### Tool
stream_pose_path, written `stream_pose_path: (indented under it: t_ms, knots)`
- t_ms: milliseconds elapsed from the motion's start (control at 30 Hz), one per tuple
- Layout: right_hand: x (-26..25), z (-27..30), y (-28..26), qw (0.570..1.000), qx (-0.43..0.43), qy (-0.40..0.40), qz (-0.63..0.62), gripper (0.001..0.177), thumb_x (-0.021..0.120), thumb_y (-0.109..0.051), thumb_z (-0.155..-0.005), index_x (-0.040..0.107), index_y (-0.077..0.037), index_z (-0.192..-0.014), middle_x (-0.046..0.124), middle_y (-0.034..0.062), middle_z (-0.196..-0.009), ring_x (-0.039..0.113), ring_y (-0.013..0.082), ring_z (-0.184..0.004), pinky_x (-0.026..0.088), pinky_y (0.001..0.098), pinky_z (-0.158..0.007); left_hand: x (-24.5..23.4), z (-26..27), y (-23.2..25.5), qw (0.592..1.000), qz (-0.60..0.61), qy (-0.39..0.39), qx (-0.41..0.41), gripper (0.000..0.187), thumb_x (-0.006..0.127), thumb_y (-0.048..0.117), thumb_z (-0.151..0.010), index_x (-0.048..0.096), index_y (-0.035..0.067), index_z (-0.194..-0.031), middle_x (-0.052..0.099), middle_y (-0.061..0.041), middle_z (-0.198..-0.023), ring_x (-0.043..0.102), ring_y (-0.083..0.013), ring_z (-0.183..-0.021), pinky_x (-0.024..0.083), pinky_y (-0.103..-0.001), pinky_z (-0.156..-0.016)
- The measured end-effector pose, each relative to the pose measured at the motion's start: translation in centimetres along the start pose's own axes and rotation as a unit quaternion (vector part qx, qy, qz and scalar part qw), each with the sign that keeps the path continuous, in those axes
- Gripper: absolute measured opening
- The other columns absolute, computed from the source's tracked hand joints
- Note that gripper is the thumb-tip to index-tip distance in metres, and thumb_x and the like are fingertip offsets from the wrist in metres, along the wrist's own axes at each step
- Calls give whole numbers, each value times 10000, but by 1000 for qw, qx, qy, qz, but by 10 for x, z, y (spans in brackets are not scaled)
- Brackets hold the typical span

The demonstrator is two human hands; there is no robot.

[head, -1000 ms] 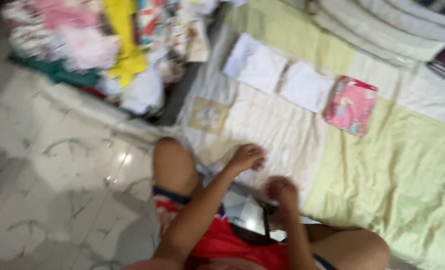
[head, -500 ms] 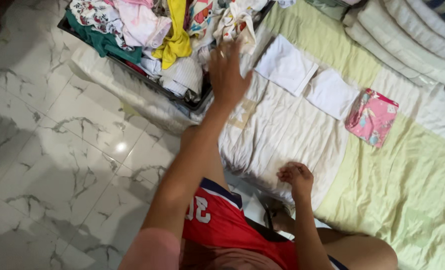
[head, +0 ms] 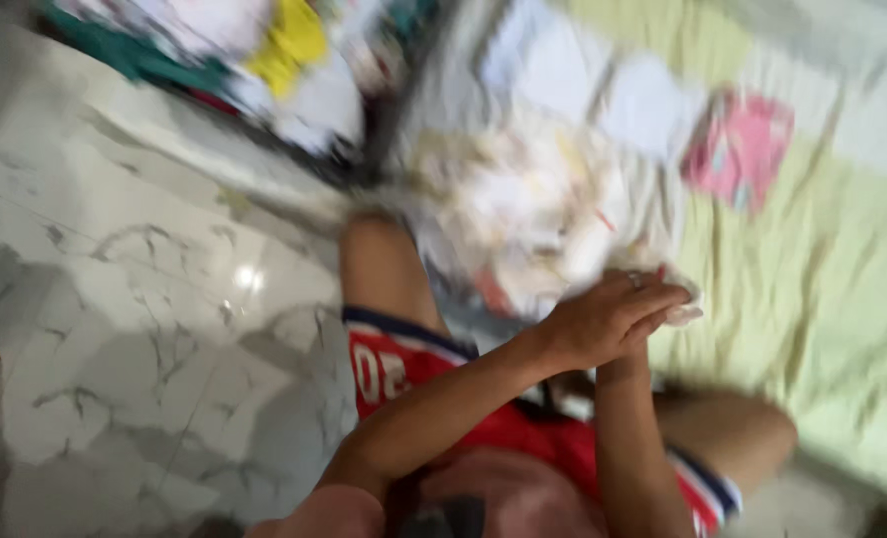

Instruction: The person sits on the floor and folds several pieces of children's clothing, including a white tank top, white shorts, a pink patterned garment, and a white long-sleeved shirt with a pattern. The person smooths and folds each item by hand and places them in a neat pile on the bed.

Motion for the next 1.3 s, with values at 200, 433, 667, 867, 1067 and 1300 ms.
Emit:
stream_pose_path:
  t_ms: [200, 433, 667, 867, 1067, 1300]
  knots:
    - [-19, 28, -51, 986, -79, 29, 141, 459, 500, -14, -971, 535, 57, -1423, 660, 191, -1287, 650, 268, -1136, 515, 369, -1021, -11, 55, 45, 999, 34, -11, -4, 425, 858, 237, -874, 677, 135, -1245, 689, -83, -1229, 666, -283, -1171, 536, -402, -1026]
    - [-65, 54, -55, 979, -182, 64, 67, 632, 543, 112, -849, 462, 32, -1470, 652, 176, -1373, 669, 275, -1235, 561, 387, -1070, -19, 41, -126, 933, 189, 65, -299, 774, 854, 336, -801, 444, 72, -1402, 676, -187, -1197, 666, -316, -1067, 525, -417, -862]
    - [-104, 59, -15, 966, -6, 204, 155, 612, 692, 91, -856, 525, -46, -1428, 660, 173, -1025, 645, 254, -812, 524, 376, -628, 2, 27, -203, 963, 65, 92, -244, 317, 603, 352, -1038, 685, 55, -1112, 740, -87, -971, 674, -186, -896, 542, -326, -831]
    - [-37, 100, -68, 981, -129, 88, 113, 468, 670, 116, -890, 587, -7, -1334, 680, 134, -1131, 694, 213, -973, 570, 329, -757, -10, 17, -210, 900, 268, 141, -315, 316, 624, 307, -1051, 686, 4, -1118, 720, -87, -992, 644, -187, -927, 533, -336, -869]
    - [-4, 83, -82, 955, -228, 118, 148, 332, 672, 136, -936, 626, 30, -1248, 662, 177, -1253, 685, 256, -1106, 601, 380, -948, -4, 34, -175, 704, 483, -92, -513, 483, 605, 292, -1012, 607, -2, -1396, 731, -119, -1243, 698, -250, -1124, 587, -388, -957]
    - [-104, 29, -31, 886, -76, 259, 377, 530, 772, 14, -759, 603, -94, -1250, 627, 104, -1200, 699, 208, -856, 595, 362, -653, -26, 67, -178, 790, 360, 8, -496, 731, 707, 254, -892, 317, 134, -1498, 671, -131, -1155, 744, -244, -856, 590, -355, -629]
Point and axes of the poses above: each hand's wrist, its own z-axis away from the middle knuckle, its own x-axis out of the palm, y = z × x, the point moved 5 cm from there along -z, towards the middle knuckle
